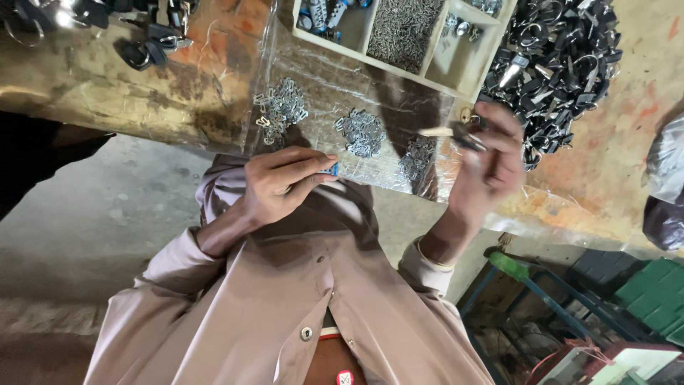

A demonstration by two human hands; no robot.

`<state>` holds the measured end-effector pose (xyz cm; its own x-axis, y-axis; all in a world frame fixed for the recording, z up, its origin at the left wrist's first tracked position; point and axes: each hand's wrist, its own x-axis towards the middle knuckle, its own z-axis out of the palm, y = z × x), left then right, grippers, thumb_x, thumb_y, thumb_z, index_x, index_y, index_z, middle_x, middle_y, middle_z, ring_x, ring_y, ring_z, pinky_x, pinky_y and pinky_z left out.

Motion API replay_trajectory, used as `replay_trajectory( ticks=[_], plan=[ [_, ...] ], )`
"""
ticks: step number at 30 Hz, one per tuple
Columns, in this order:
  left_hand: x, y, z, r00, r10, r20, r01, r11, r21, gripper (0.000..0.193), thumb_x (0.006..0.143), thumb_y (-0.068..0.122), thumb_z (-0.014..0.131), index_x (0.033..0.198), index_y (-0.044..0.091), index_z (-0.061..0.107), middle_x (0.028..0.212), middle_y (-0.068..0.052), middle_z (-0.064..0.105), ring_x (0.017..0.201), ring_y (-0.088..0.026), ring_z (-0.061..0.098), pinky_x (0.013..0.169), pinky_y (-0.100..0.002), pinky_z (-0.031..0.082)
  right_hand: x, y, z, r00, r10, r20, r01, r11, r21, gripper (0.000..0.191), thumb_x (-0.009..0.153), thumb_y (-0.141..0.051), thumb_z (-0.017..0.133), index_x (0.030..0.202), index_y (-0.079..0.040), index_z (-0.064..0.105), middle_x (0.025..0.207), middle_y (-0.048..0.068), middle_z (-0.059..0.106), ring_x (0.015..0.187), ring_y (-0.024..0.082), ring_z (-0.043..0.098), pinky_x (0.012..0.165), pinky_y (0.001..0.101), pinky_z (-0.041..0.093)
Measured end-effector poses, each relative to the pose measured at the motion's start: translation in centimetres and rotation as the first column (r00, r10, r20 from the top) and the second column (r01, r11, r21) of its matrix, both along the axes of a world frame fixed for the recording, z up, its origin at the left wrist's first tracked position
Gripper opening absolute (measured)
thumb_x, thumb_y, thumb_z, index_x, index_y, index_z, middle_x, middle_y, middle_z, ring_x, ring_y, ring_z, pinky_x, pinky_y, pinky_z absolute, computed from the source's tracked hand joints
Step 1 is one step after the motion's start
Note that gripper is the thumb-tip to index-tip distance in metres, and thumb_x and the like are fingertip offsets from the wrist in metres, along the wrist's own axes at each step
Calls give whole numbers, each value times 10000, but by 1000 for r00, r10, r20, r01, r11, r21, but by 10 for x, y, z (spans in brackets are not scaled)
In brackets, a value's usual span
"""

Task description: The person sits at a workbench and assembles small hardware components by hand, repeatedly picking tiny metal parts from piles on the bench and fitting them onto a small cylindrical piece held in the other hand. Finished assemblies are placed into a compartmented tray, and the person continues assembling more pieces one at a time.

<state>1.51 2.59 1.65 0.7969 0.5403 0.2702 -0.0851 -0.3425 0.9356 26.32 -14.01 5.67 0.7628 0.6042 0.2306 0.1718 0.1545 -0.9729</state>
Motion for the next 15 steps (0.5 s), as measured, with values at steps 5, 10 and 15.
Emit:
replay_trajectory(
  ticks=[5,10,15],
  plan=[
    [2,-1,1,1000,-16,9,17,995,-98,321,906,-78,773,1206,27,729,1127,-127,744,939,-212,765,788,-300,635,-31,-8,-19,812,229,-538,-17,929,369,203,918,-91,791,1102,-9,765,957,128,703,875,201,730,867,371,647],
    [3,-1,1,1000,-14,12,15,994,-110,334,899,-78,785,1211,28,730,1118,-126,742,928,-202,754,779,-294,625,-69,-10,-12,961,154,-230,-224,919,-323,242,967,71,704,1193,-8,743,1125,133,658,840,130,657,716,250,552],
    [3,-4,-2,1000,-14,3,15,996,-86,335,900,-86,787,1213,13,721,1109,-138,736,904,-205,756,764,-300,642,-75,7,1,941,298,160,-204,878,-434,285,934,83,747,1193,-35,752,1136,95,686,910,165,693,751,279,592]
  ],
)
